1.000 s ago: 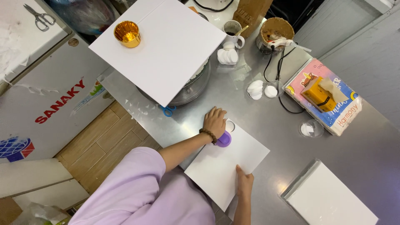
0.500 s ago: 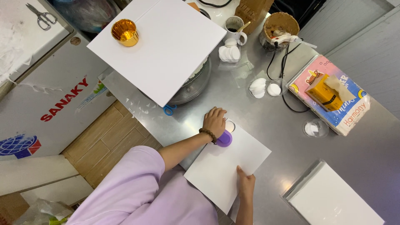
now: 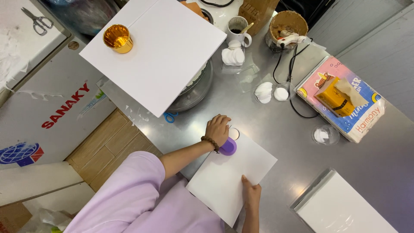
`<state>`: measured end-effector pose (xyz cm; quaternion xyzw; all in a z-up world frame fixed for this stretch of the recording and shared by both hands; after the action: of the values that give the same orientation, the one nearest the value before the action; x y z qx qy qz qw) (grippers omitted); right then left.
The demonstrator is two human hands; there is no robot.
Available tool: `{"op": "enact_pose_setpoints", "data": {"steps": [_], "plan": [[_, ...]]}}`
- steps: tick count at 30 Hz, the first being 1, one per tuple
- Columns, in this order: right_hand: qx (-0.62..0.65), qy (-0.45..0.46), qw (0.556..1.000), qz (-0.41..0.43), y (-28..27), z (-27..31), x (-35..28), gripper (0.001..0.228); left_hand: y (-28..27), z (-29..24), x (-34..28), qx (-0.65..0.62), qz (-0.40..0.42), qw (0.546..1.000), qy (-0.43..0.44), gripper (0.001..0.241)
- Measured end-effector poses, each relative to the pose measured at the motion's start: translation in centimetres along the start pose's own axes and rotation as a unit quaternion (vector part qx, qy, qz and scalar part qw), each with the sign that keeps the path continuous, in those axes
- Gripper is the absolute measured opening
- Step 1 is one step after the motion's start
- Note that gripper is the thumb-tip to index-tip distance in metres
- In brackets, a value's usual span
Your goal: The recorder uses a circular hand punch tool to cut small circles from a white sheet of material on a stainless steel work table.
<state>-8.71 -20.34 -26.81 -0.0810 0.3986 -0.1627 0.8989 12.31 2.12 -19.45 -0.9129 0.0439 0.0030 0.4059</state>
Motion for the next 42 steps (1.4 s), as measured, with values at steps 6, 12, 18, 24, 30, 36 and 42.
{"op": "enact_pose_setpoints", "data": {"steps": [6, 12, 18, 24, 30, 36, 42], "plan": [[0.027, -0.031, 0.999, -0.009, -0.2, 0.8, -0.5, 0.040, -0.8, -0.9, -0.1, -0.007, 0.000, 1.000, -0.012, 0.031], [-0.070, -0.013, 0.996, 0.047, -4.7, 2.8, 2.3, 0.042, -1.4, -2.0, 0.5, 0.005, 0.024, 0.998, 0.061, 0.044], [-0.283, -0.001, 0.938, 0.199, -7.9, 6.0, 7.3, 0.050, -1.1, -3.3, 3.5, -0.027, 0.094, 0.968, 0.231, 0.060], [-0.271, -0.061, 0.920, 0.275, -3.7, 9.2, 7.0, 0.053, 1.7, -4.0, 5.4, -0.061, 0.229, 0.909, 0.344, 0.068], [-0.264, -0.028, 0.929, 0.257, -2.1, 10.6, 6.9, 0.049, 2.6, -4.7, 4.8, -0.012, 0.294, 0.887, 0.357, 0.078], [-0.281, -0.027, 0.934, 0.221, -2.4, 9.4, 7.1, 0.048, 4.7, -3.3, 4.9, 0.011, 0.307, 0.882, 0.358, 0.074], [-0.257, -0.028, 0.941, 0.220, -2.6, 9.6, 6.0, 0.046, 5.9, -2.6, 4.8, 0.033, 0.295, 0.894, 0.336, 0.070]]}}
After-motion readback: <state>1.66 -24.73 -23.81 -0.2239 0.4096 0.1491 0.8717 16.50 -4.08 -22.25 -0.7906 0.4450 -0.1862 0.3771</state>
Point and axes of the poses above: each hand's wrist, its own x-axis towards the middle knuckle, its own y-axis out of the palm, z = x × y, the point moved 5 cm from there along x, towards the middle knuckle, and after that the axes turned 5 degrees about -x, right-handed, at the moved point
